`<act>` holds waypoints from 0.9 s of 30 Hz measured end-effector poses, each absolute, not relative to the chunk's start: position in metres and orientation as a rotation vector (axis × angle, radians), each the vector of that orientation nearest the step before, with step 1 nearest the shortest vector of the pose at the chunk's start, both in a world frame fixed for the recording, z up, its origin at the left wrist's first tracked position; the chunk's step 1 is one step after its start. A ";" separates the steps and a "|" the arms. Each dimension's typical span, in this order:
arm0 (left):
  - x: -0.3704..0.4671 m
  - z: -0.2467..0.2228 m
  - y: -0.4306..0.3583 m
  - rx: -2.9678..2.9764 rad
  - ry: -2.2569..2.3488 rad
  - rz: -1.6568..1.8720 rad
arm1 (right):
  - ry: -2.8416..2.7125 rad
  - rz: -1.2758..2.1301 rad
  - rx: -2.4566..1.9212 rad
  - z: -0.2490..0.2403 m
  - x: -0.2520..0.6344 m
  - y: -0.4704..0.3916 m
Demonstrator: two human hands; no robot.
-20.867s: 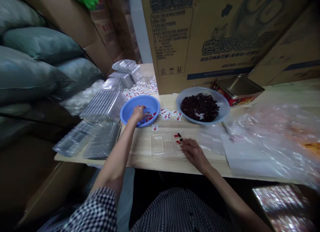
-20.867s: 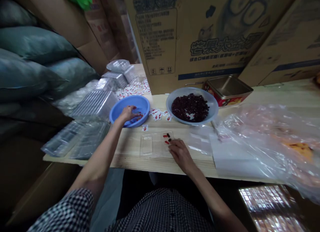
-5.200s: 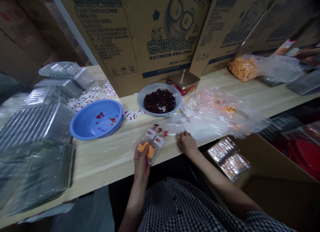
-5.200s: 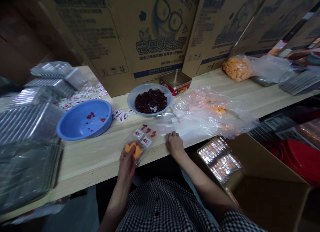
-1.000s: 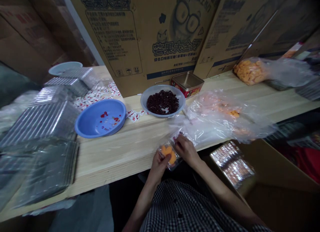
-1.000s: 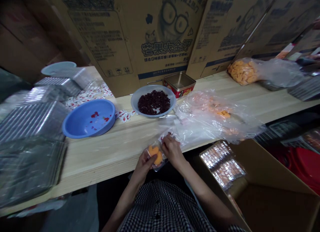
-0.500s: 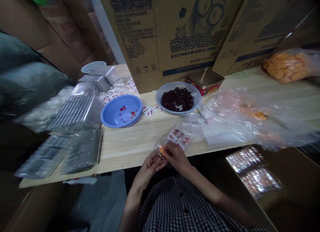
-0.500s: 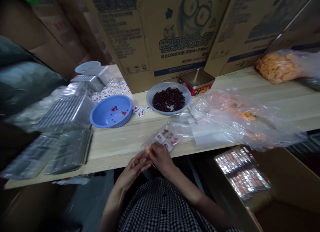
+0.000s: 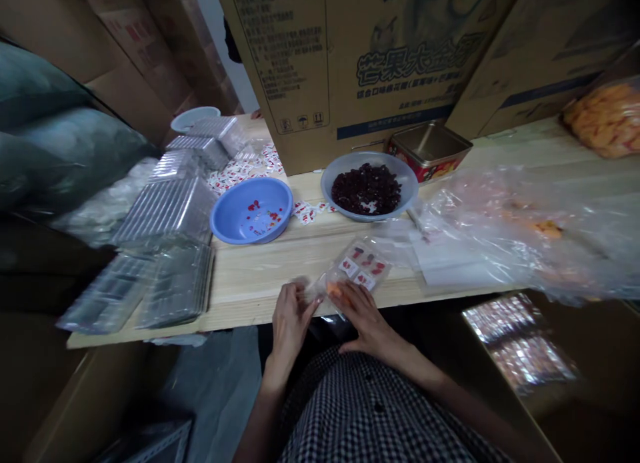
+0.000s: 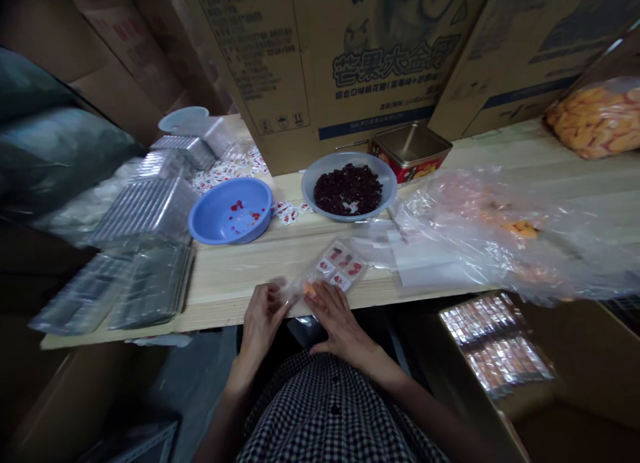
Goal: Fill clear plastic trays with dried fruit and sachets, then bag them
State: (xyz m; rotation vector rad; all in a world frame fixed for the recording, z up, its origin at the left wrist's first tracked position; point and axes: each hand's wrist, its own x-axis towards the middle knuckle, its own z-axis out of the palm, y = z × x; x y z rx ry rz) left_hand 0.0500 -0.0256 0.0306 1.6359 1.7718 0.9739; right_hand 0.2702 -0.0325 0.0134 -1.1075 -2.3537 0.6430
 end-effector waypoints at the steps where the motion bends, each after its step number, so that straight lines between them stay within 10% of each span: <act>1: 0.052 0.033 -0.023 1.672 1.700 0.988 | -2.407 0.586 -1.119 0.007 0.272 -0.036; 14: 0.064 0.136 0.016 1.594 1.031 1.032 | -1.719 0.893 -1.050 0.106 0.308 -0.019; 27: 0.185 0.112 0.020 1.594 0.624 0.610 | -1.555 0.898 -1.423 0.172 0.401 -0.060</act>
